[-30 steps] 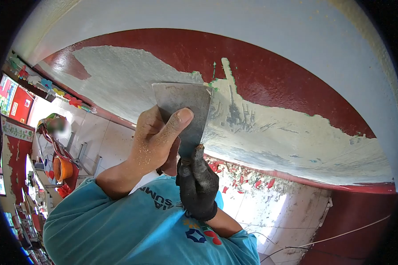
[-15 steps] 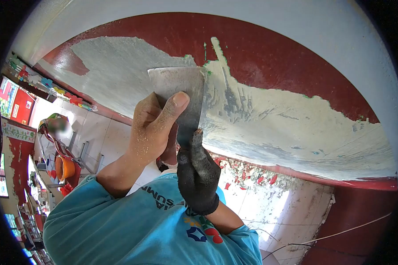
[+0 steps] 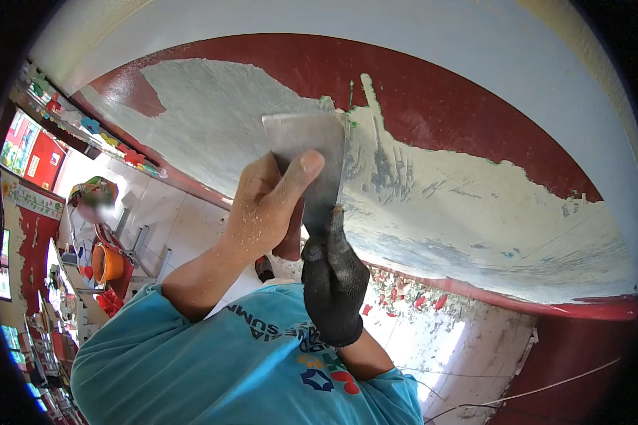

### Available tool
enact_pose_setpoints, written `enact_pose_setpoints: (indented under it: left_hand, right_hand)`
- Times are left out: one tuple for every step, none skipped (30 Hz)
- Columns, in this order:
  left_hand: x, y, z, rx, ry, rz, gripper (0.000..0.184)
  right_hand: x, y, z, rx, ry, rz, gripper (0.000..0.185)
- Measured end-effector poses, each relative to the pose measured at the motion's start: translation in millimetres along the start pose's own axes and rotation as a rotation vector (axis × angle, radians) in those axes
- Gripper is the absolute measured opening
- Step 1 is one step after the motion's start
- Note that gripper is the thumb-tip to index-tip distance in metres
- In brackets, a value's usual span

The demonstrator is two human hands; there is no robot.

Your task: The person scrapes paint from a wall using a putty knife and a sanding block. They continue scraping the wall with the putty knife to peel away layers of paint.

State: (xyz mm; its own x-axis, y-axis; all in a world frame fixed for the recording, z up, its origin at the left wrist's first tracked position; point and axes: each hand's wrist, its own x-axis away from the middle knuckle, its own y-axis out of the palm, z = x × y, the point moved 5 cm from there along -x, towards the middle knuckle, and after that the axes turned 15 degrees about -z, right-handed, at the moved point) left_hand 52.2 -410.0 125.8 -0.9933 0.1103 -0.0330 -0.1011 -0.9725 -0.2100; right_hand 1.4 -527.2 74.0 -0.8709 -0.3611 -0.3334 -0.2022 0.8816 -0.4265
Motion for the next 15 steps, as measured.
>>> enact_pose_setpoints:
  left_hand:
    - [-0.2, 0.1, -0.8, -0.002, -0.002, 0.0, 0.047]
    - [-1.0, -1.2, 1.0, -0.001, 0.043, 0.03, 0.047]
    - [-1.8, -3.0, 3.5, -0.002, 0.092, 0.062, 0.048]
    - [-0.9, -3.2, 3.2, -0.007, 0.095, 0.06, 0.048]
    - [0.7, -3.6, 0.3, -0.023, 0.05, 0.059, 0.048]
    - [1.8, -3.9, -2.4, -0.039, 0.008, 0.056, 0.048]
    - [1.6, -4.6, -4.2, -0.046, 0.023, 0.052, 0.048]
    - [0.2, -3.8, -8.4, -0.022, 0.014, 0.019, 0.048]
    - [-0.7, -2.1, -10.9, 0.005, -0.003, -0.014, 0.05]
    - [-1.9, -1.5, -9.9, 0.005, -0.002, -0.02, 0.05]
    - [-2.2, -2.1, -6.9, 0.032, 0.017, 0.006, 0.05]
    - [-4.0, -3.2, -4.1, 0.058, 0.044, 0.034, 0.051]
    - [-5.0, -4.0, -8.4, 0.038, 0.034, 0.018, 0.05]
    - [-3.6, -5.8, -7.7, 0.035, 0.039, 0.017, 0.05]
    - [-0.8, -6.1, -9.0, -0.021, -0.013, -0.006, 0.05]
  right_hand:
    - [-1.0, 2.4, 2.5, -0.086, -0.008, 0.041, 0.043]
    - [-2.3, 2.6, 4.3, -0.17, -0.014, 0.084, 0.044]
    - [-5.0, 0.5, -9.3, 0.266, -0.168, 0.112, 0.043]
    - [-4.0, 0.7, -10.4, 0.263, -0.17, 0.117, 0.043]
    - [-2.8, 0.7, -7.0, 0.08, -0.127, 0.105, 0.043]
    - [-1.9, 0.9, -3.4, -0.101, -0.087, 0.094, 0.043]
    - [-1.0, -0.3, -3.7, -0.099, -0.098, 0.106, 0.043]
    - [-1.2, 0.1, 0.8, -0.156, -0.047, 0.08, 0.043]
    - [-0.9, 1.2, 4.9, -0.215, 0.011, 0.049, 0.043]
    - [-3.0, 1.7, 2.4, -0.213, 0.013, 0.054, 0.043]
    - [-5.8, 2.7, -2.2, -0.229, 0.018, 0.06, 0.043]
    - [-8.1, 2.4, -4.3, -0.243, 0.017, 0.068, 0.042]
    - [-7.6, 5.0, 0.3, -0.203, 0.04, 0.032, 0.042]
    - [-7.1, 5.3, 4.4, -0.203, 0.036, 0.036, 0.042]
    - [-5.4, 4.5, 0.5, -0.006, -0.065, 0.047, 0.042]
